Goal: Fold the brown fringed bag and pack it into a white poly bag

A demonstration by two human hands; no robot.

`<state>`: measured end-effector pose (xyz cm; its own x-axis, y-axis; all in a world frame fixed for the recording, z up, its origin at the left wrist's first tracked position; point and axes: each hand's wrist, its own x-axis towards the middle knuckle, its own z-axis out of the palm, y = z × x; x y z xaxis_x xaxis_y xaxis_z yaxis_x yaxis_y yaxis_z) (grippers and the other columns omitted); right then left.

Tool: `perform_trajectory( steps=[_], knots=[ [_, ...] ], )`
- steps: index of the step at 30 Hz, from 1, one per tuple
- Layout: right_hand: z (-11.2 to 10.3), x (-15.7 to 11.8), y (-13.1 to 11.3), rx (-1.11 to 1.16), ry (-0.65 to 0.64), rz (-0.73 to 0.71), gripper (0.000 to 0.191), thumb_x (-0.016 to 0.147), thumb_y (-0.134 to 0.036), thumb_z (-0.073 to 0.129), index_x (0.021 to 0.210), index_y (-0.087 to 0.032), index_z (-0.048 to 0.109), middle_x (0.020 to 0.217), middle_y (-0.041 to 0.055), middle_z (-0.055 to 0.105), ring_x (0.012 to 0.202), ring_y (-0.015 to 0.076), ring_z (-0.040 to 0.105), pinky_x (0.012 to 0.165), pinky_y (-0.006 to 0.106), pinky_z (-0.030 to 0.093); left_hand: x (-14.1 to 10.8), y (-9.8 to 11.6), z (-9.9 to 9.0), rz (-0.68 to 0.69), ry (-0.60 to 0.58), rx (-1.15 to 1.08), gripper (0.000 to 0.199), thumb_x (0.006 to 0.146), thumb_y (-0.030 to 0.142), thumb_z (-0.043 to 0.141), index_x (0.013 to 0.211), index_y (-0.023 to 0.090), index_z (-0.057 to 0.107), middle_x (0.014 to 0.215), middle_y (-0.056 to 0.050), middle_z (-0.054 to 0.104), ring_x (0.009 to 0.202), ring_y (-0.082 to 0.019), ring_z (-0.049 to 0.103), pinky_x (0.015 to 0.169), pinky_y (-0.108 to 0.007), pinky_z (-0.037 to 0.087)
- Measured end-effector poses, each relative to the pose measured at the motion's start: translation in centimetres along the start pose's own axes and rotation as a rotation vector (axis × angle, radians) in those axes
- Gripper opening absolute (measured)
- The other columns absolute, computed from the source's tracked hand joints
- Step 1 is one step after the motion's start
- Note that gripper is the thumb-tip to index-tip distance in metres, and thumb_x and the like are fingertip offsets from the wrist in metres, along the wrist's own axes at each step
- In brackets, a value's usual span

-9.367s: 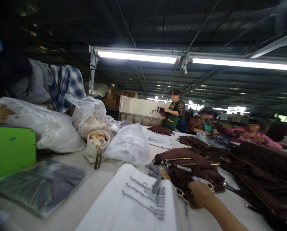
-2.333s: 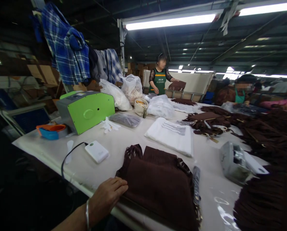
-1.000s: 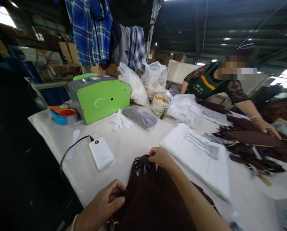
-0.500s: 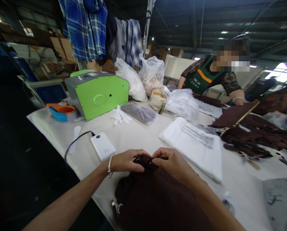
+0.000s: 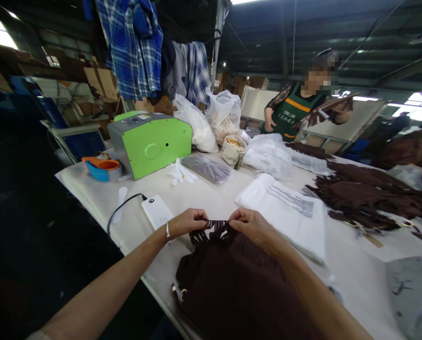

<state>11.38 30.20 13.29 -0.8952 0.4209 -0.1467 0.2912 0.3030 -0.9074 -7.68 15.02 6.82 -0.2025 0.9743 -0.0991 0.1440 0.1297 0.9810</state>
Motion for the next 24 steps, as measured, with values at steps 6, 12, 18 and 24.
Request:
perform_trajectory(
  steps=[6, 12, 18, 24],
  knots=[
    [0.6, -1.5, 0.1, -0.08, -0.06, -0.008, 0.015, 0.076, -0.032, 0.061, 0.086, -0.021, 0.063, 0.076, -0.0003, 0.07, 0.071, 0.0167, 0.06, 0.065, 0.028, 0.042, -1.9, 0.4, -0.5, -0.02, -0.069, 0.026, 0.037, 0.072, 0.045, 0.068, 0.093, 0.014, 0.065, 0.066, 0.004, 0.056, 0.054, -0.007, 0.045, 0.05, -0.019, 0.034],
    [2.1, -6.7, 1.2, -0.328, -0.25, 0.016, 0.018, 0.07, -0.017, 0.057, 0.078, -0.026, 0.071, 0.077, -0.0029, 0.071, 0.071, 0.0175, 0.061, 0.065, 0.028, 0.043, -6.2, 0.9, 1.2, 0.13, -0.05, 0.226, 0.016, 0.065, 0.024, 0.076, 0.076, 0.018, 0.065, 0.085, 0.001, 0.059, 0.081, -0.014, 0.054, 0.073, -0.025, 0.041],
    [3.5, -8.6, -0.4, -0.435, -0.175, 0.028, 0.005, 0.073, -0.026, 0.064, 0.073, -0.027, 0.069, 0.075, -0.0027, 0.07, 0.073, 0.018, 0.062, 0.066, 0.028, 0.045, -9.0, 1.3, 4.8, 0.163, 0.15, 0.481, 0.013, 0.072, 0.017, 0.07, 0.08, 0.02, 0.061, 0.084, 0.003, 0.058, 0.079, -0.014, 0.054, 0.07, -0.024, 0.04],
    [8.3, -5.5, 0.2, -0.473, 0.018, -0.258, 0.032, 0.075, -0.018, 0.058, 0.105, -0.025, 0.066, 0.104, 0.0042, 0.07, 0.096, 0.0233, 0.062, 0.086, 0.036, 0.046, -9.1, 2.7, 5.7, 0.202, 0.185, 0.325, 0.013, 0.076, 0.023, 0.068, 0.088, 0.021, 0.063, 0.087, 0.002, 0.062, 0.081, -0.014, 0.058, 0.072, -0.024, 0.044]
  ],
)
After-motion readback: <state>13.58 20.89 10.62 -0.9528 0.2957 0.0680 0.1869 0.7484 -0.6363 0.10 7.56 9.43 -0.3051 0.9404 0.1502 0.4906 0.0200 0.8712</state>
